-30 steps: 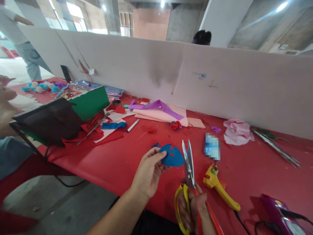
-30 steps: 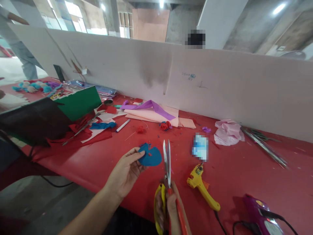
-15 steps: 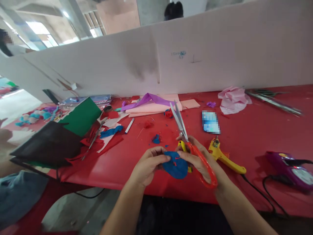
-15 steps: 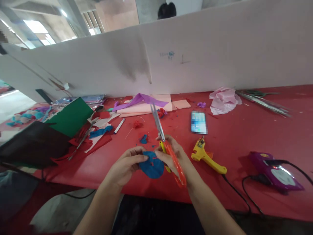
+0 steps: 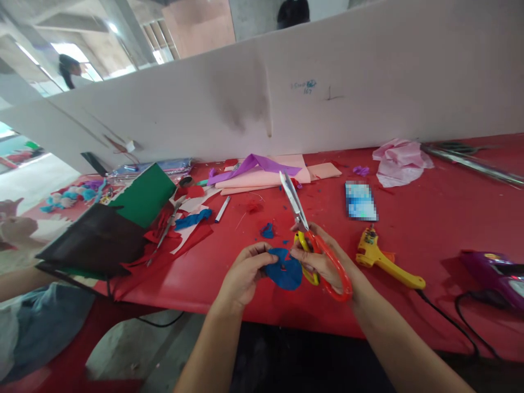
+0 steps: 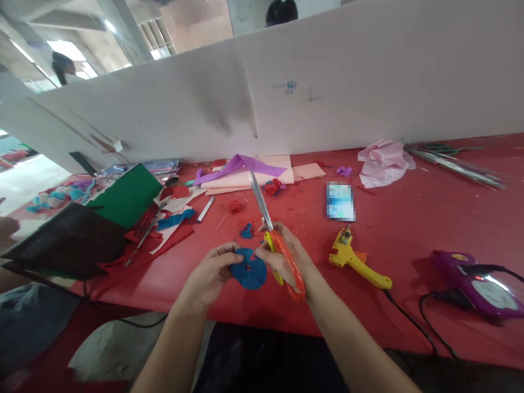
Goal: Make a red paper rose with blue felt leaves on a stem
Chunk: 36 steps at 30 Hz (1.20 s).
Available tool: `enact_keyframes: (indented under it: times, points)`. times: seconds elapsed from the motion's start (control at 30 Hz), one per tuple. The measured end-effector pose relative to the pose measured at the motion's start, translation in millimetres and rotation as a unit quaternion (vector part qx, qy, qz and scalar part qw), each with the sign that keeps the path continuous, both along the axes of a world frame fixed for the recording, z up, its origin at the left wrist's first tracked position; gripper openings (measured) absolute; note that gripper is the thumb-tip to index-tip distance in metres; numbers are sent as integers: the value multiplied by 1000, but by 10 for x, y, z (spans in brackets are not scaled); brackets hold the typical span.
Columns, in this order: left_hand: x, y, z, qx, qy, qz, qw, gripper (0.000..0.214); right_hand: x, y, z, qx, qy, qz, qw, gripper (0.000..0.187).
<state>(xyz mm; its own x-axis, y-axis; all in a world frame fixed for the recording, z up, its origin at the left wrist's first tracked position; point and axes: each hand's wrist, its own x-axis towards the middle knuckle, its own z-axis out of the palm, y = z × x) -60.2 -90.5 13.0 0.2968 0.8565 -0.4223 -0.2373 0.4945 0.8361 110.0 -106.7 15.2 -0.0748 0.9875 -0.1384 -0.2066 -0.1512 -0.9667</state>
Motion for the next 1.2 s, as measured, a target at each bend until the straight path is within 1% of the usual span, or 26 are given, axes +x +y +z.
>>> enact_keyframes:
  times: [0.07,0.13,0.2,0.27,0.33,0.4,0.5,0.6,0.67,0.73,0.83,0.9,0.97,1.07,1.13,1.2]
  points:
    - [-20,13,-22,-3,-4,19,1000,18,7,59,-41,8,-16,-48,999,44]
    - [-35,31,-44,-3,-11,47,999,18,37,120,-101,23,-48,-108,993,46]
    - [-39,50,-59,3,-26,78,997,18,77,163,-181,20,-94,-143,985,50]
    - [-32,66,-66,13,-48,109,993,19,104,169,-267,3,-140,-145,979,49]
    - [-15,75,-69,20,-67,128,989,21,103,133,-335,-10,-153,-139,978,47]
    - [7,77,-74,21,-82,141,986,21,74,63,-359,-14,-118,-137,983,50]
    - [36,78,-93,15,-102,170,980,24,21,-64,-306,-27,-75,-131,988,50]
    - [42,89,-103,9,-117,201,973,26,14,-162,-260,-44,-61,-116,990,46]
    - [26,107,-89,12,-124,199,972,26,42,-198,-320,-62,-16,-75,995,51]
    - [-6,131,-57,19,-126,188,974,24,79,-227,-461,-97,32,-3,995,63]
    - [-67,169,0,30,-117,181,976,24,118,-319,-717,-142,48,71,986,72]
    - [-97,188,26,29,-108,180,977,25,132,-417,-838,-134,52,77,987,70]
    - [-109,198,40,25,-101,179,978,26,149,-515,-887,-120,52,77,988,71]
    - [-103,195,47,22,-91,178,980,27,189,-621,-822,-108,33,106,988,78]
    - [-97,189,55,25,-82,173,981,28,216,-669,-690,-101,15,119,988,76]
    - [-98,185,72,37,-76,163,983,26,234,-712,-501,-101,0,111,989,70]
